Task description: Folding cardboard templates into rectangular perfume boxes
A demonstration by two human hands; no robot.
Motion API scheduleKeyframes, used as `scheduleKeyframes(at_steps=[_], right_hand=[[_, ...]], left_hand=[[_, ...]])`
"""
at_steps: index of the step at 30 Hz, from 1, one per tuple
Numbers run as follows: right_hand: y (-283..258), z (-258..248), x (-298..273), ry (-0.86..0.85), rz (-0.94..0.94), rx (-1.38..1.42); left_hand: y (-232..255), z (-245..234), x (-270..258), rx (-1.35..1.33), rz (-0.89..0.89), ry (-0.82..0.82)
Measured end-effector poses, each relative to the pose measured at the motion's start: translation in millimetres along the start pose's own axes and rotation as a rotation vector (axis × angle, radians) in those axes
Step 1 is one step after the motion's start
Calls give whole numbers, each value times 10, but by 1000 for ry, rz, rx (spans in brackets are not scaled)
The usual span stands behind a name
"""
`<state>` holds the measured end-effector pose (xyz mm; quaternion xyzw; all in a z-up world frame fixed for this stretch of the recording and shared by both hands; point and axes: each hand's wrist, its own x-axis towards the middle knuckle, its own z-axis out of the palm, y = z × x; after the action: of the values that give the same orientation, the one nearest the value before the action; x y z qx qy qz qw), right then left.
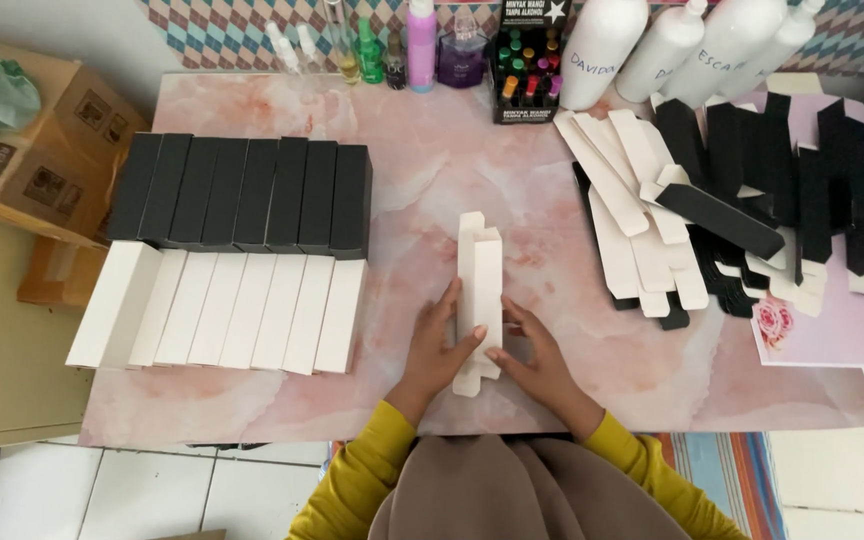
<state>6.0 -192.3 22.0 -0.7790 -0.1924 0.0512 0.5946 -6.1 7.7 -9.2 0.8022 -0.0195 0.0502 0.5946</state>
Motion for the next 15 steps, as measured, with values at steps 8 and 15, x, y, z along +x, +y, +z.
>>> scheduleKeyframes(at_steps=[8,15], right_hand=[[-337,-63,89,-38,-204,-9],[-205,-225,134,177,-53,117]], left_hand=[[506,-111,110,-725,-165,-88],[678,-138,131,-805,-308,-99]])
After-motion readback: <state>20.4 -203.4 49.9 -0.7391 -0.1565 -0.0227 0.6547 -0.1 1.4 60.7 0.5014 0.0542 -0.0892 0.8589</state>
